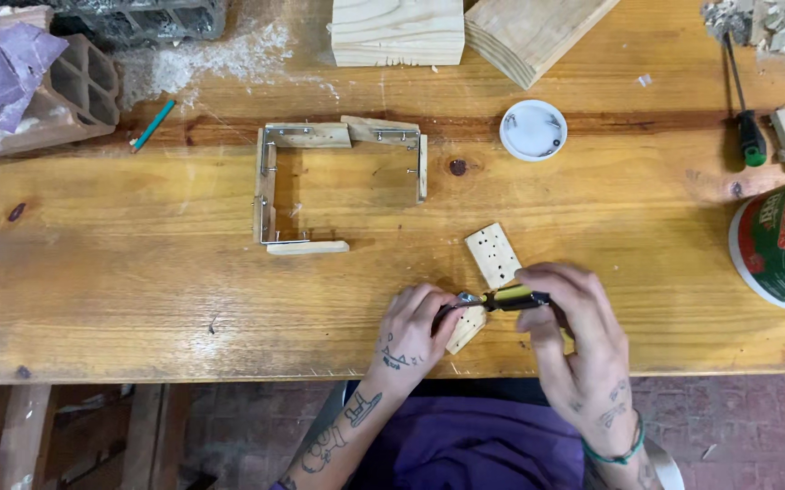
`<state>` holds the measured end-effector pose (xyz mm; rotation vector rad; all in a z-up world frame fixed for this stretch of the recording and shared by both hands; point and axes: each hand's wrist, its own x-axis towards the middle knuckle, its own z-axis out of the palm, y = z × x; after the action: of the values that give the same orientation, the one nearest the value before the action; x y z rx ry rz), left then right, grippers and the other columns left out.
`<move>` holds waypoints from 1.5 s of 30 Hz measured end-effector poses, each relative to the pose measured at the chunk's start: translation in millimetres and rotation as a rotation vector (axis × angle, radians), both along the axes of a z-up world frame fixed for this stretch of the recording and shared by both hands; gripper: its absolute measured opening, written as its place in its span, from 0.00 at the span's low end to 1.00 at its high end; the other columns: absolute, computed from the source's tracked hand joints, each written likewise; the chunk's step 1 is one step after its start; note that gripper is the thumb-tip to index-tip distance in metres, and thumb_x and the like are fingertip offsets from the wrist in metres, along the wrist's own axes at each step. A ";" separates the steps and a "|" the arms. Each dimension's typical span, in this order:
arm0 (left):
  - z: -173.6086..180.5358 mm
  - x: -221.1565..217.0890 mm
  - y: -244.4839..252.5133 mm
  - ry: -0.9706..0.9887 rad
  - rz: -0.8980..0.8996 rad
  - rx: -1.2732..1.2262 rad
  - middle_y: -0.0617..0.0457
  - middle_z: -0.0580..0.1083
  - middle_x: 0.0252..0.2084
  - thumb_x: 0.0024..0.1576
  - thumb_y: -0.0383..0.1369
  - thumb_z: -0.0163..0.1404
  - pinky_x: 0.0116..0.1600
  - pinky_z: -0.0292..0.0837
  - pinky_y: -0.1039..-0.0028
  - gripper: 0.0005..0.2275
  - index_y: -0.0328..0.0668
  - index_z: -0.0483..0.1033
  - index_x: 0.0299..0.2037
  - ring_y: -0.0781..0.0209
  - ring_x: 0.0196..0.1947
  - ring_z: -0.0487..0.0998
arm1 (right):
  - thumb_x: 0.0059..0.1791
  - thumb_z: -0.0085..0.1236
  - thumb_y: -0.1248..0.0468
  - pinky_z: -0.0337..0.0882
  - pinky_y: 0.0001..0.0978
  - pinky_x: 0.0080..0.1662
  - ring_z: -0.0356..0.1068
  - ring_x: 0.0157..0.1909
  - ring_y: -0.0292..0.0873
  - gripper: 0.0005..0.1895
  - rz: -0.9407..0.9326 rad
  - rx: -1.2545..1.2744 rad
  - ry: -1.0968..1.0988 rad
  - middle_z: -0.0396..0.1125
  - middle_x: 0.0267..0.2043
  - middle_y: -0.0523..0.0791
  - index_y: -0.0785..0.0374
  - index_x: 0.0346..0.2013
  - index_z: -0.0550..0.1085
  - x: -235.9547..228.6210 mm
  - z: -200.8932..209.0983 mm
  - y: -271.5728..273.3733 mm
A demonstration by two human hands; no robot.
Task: The person assembles a small wooden frame by using a screwdriver to attach metal hinges and screws to small wooden blocks.
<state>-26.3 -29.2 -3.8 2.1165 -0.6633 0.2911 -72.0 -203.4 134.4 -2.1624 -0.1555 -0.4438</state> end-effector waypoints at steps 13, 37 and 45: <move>-8.0 -9.4 -14.4 0.012 0.120 0.015 0.48 0.69 0.38 0.62 0.32 0.55 0.41 0.72 0.61 0.06 0.39 0.74 0.42 0.49 0.36 0.74 | 0.56 0.50 0.65 0.63 0.22 0.32 0.60 0.26 0.33 0.10 -0.056 0.035 0.035 0.73 0.53 0.46 0.61 0.51 0.73 3.2 -8.5 0.6; -10.6 1.4 -14.3 0.123 0.098 0.071 0.44 0.72 0.42 0.67 0.33 0.43 0.27 0.73 0.74 0.11 0.33 0.72 0.51 0.59 0.31 0.74 | 0.54 0.48 0.70 0.73 0.22 0.29 0.69 0.23 0.33 0.12 0.142 0.235 0.119 0.72 0.45 0.47 0.64 0.53 0.69 26.1 -14.0 5.6; -1.5 -15.8 -10.3 0.015 0.117 0.159 0.41 0.71 0.46 0.64 0.37 0.52 0.50 0.67 0.56 0.16 0.35 0.68 0.56 0.42 0.43 0.73 | 0.54 0.48 0.72 0.75 0.21 0.31 0.68 0.26 0.39 0.11 0.011 0.329 -0.139 0.70 0.47 0.60 0.73 0.50 0.64 -7.2 -24.4 -13.1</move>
<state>-42.1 -39.5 -5.3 2.3122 -0.5709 0.2951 -79.2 -216.5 110.0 -1.8083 -0.1596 -0.5715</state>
